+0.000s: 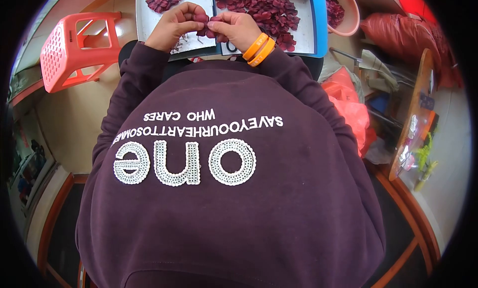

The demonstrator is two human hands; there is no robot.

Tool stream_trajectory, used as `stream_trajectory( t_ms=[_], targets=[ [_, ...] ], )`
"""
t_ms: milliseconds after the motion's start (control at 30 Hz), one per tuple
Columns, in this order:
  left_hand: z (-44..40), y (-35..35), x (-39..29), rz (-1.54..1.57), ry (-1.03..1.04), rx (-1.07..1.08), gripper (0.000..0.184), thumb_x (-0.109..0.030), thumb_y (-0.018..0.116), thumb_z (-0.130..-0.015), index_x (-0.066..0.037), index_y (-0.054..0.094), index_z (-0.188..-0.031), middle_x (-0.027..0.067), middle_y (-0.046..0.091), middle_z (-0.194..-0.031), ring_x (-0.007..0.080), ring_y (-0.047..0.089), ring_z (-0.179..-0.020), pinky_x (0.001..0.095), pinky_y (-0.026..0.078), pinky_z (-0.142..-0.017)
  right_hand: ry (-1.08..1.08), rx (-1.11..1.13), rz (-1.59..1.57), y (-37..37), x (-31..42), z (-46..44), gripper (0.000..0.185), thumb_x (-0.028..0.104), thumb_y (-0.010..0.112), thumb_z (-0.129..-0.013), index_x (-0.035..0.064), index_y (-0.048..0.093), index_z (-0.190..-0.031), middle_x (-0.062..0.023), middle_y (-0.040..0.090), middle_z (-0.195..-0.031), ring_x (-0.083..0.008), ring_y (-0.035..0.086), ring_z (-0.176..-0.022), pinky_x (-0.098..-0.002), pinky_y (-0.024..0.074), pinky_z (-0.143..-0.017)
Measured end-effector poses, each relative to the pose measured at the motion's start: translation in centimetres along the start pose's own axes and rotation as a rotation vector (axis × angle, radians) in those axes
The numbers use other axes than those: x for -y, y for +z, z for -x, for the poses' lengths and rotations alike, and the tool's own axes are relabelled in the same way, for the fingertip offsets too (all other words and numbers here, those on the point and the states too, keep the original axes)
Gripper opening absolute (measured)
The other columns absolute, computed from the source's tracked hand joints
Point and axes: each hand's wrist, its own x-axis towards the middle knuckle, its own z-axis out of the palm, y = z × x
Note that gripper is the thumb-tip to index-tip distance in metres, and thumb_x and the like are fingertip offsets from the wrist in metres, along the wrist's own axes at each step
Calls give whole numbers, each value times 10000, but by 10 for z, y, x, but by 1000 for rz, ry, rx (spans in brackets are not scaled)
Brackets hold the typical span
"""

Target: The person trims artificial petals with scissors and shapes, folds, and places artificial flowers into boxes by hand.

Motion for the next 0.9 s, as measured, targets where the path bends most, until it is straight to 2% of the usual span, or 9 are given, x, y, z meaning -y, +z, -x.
stream_trajectory(
  t_ms=[100,300,467,600,900],
  targets=[
    [12,10,0,207,-14,-85,144,-19,569,-777,-2,548,-919,70,581,-825,124,552,-739,208,439,-710,-36,-9,-53,5,3,7,123,100,571,-827,-8,593,-879,-50,581,-716,-89,505,-585,-170,416,-572],
    [35,24,5,139,125,-124,138,-33,565,-789,2,554,-922,71,586,-832,124,550,-739,205,433,-711,-169,-97,155,18,11,22,122,87,563,-829,-12,582,-898,-68,586,-718,-103,512,-584,-178,427,-584],
    [41,23,2,270,50,-99,110,-32,560,-793,-10,559,-901,73,587,-821,125,544,-733,209,424,-711,-104,-47,-6,24,23,29,131,45,572,-809,-28,576,-918,-93,606,-747,-121,554,-596,-187,459,-555],
    [46,24,6,610,-103,71,127,-50,518,-825,-17,540,-946,75,562,-865,138,530,-769,263,415,-781,67,86,-302,19,23,32,121,38,557,-823,-16,567,-931,-104,603,-765,-131,551,-603,-192,454,-560],
    [48,28,12,696,-105,114,144,-56,526,-815,-32,531,-957,87,573,-879,151,539,-775,275,405,-791,203,227,-587,16,13,33,109,52,534,-843,0,567,-933,-109,599,-782,-130,528,-592,-193,439,-584]
  ],
)
